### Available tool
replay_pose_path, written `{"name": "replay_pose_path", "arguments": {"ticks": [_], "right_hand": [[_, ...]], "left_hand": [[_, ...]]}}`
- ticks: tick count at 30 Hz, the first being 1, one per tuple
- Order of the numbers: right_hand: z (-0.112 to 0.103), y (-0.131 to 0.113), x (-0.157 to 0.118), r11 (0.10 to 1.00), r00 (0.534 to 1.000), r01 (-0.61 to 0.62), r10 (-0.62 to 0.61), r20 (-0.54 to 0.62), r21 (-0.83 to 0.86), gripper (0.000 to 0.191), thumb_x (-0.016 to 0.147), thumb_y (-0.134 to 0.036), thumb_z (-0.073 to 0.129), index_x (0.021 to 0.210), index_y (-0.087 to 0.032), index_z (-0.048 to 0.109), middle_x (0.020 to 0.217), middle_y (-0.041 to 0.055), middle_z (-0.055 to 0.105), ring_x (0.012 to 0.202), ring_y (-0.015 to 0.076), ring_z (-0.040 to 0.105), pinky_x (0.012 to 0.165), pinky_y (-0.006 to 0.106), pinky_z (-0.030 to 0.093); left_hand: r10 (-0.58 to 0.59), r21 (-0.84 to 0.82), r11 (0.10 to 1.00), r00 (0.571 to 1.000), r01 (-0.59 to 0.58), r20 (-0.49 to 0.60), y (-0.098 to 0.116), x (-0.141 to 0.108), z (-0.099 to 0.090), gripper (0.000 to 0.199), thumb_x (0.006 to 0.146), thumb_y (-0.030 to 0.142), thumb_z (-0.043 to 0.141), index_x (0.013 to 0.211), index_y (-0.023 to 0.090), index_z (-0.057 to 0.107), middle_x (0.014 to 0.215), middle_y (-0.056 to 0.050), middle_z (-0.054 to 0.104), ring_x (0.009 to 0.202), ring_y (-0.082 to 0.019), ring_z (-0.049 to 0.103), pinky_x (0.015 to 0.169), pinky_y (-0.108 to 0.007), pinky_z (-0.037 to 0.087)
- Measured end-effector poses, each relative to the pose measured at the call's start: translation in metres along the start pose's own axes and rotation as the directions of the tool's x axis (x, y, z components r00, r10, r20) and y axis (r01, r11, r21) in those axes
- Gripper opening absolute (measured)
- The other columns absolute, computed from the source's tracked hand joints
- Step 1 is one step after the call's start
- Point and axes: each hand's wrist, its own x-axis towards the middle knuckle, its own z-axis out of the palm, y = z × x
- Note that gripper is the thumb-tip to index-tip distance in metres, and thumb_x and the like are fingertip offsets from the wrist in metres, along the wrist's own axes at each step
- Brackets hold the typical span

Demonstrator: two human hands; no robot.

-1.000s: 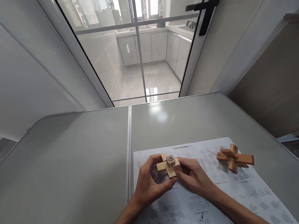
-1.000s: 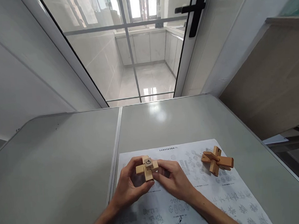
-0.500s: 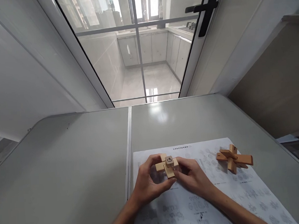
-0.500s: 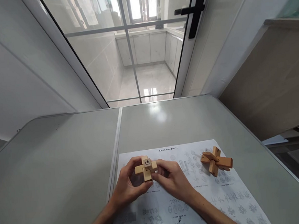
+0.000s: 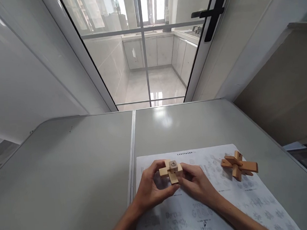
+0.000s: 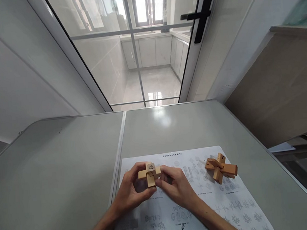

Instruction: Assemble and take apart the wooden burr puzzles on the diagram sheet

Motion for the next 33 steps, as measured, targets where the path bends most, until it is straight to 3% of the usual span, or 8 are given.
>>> {"name": "replay_pose_path", "arguments": {"ticks": [6,11,19,23,33], "right_hand": [[0.001,0.001,0.001,0.998,0.999,-0.037,0.038,-0.020,0.046,0.024,0.097,-0.041,0.072,0.089,-0.019,0.068,0.067,-0.0033,0.052,0.061,0.0142,0.045,0.058,0.027,0.038],[0.004,-0.002,0.003,0.977,0.996,-0.087,0.087,0.007,0.196,0.017,0.097,-0.034,0.074,0.103,-0.021,0.065,0.069,-0.0033,0.061,0.059,0.0144,0.055,0.058,0.026,0.044],[-0.003,-0.011,0.002,0.933,0.990,-0.039,-0.013,0.140,0.359,0.045,0.103,-0.042,0.069,0.140,-0.025,0.051,0.085,0.0001,0.065,0.069,0.0156,0.062,0.066,0.028,0.048],[-0.008,-0.013,0.006,0.892,0.986,-0.048,-0.029,0.163,0.449,0.043,0.105,-0.053,0.061,0.133,-0.021,0.059,0.075,-0.0009,0.064,0.061,0.0151,0.059,0.061,0.029,0.048],[-0.006,-0.010,0.007,0.956,0.992,-0.085,0.054,0.117,0.282,0.040,0.103,-0.055,0.065,0.114,-0.017,0.071,0.061,-0.0040,0.058,0.048,0.0102,0.049,0.053,0.024,0.043]], "left_hand": [[-0.017,0.019,1.000,1.000,0.018,-0.013,0.002,0.000,0.001,0.040,0.080,0.030,0.081,0.116,0.020,0.066,0.105,-0.005,0.078,0.094,-0.022,0.074,0.085,-0.031,0.056],[-0.032,0.034,0.999,0.999,0.033,-0.017,-0.002,0.002,0.001,0.041,0.080,0.034,0.084,0.115,0.020,0.066,0.101,-0.004,0.078,0.089,-0.021,0.073,0.082,-0.031,0.055],[-0.042,0.072,0.997,0.999,0.042,0.000,-0.007,0.002,0.000,0.045,0.080,0.035,0.086,0.117,0.021,0.065,0.101,-0.002,0.078,0.088,-0.020,0.073,0.081,-0.030,0.056],[-0.039,0.078,0.996,0.999,0.039,-0.005,-0.006,0.003,0.001,0.046,0.078,0.033,0.087,0.116,0.021,0.063,0.096,-0.001,0.078,0.086,-0.020,0.073,0.080,-0.030,0.056],[-0.044,0.090,0.995,0.997,0.039,0.062,-0.001,0.002,0.006,0.044,0.080,0.037,0.085,0.116,0.020,0.064,0.098,-0.003,0.077,0.081,-0.018,0.071,0.077,-0.030,0.057]]}}
